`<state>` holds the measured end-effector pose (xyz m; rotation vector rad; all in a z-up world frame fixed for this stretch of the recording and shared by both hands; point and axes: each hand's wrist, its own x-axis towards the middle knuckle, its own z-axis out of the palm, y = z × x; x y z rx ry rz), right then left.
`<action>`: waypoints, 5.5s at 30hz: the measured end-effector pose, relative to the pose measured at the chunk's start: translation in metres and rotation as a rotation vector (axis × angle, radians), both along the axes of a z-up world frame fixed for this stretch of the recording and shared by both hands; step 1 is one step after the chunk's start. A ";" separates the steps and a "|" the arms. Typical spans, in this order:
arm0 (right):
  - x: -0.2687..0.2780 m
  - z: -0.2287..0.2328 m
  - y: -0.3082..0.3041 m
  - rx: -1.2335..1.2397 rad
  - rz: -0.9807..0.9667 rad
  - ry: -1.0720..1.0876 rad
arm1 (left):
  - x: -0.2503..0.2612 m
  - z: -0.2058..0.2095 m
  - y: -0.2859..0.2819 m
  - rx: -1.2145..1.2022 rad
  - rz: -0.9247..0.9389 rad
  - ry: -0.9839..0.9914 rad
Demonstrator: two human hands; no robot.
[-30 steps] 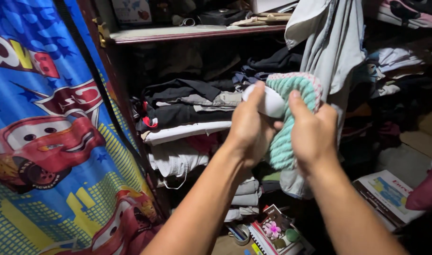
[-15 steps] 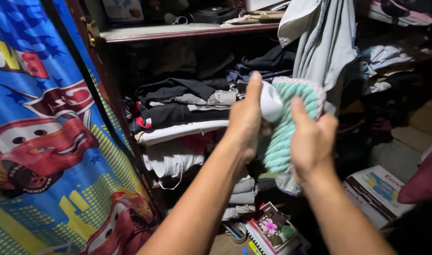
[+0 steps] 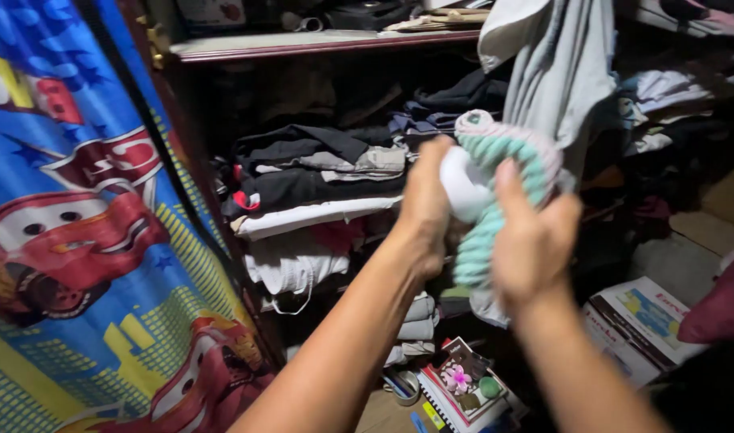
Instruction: Wiping a lightbulb and a record book with a cleaning cloth.
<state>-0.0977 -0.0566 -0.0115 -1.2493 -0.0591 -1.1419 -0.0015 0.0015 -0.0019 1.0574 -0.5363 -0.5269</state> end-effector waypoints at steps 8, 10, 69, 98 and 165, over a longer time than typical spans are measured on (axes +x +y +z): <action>0.007 0.007 -0.016 0.055 0.232 0.072 | 0.006 0.003 0.016 0.129 -0.202 0.026; 0.010 0.004 -0.008 0.118 0.274 0.088 | 0.005 0.003 0.019 0.098 -0.101 0.021; 0.000 -0.033 -0.023 0.114 0.322 0.113 | -0.034 -0.037 0.022 0.056 0.001 -0.064; -0.027 -0.016 -0.008 -0.322 0.035 0.148 | -0.004 -0.051 0.019 0.022 0.339 0.161; 0.013 -0.014 0.014 -0.306 0.360 0.033 | 0.009 -0.040 0.031 -0.059 0.613 0.033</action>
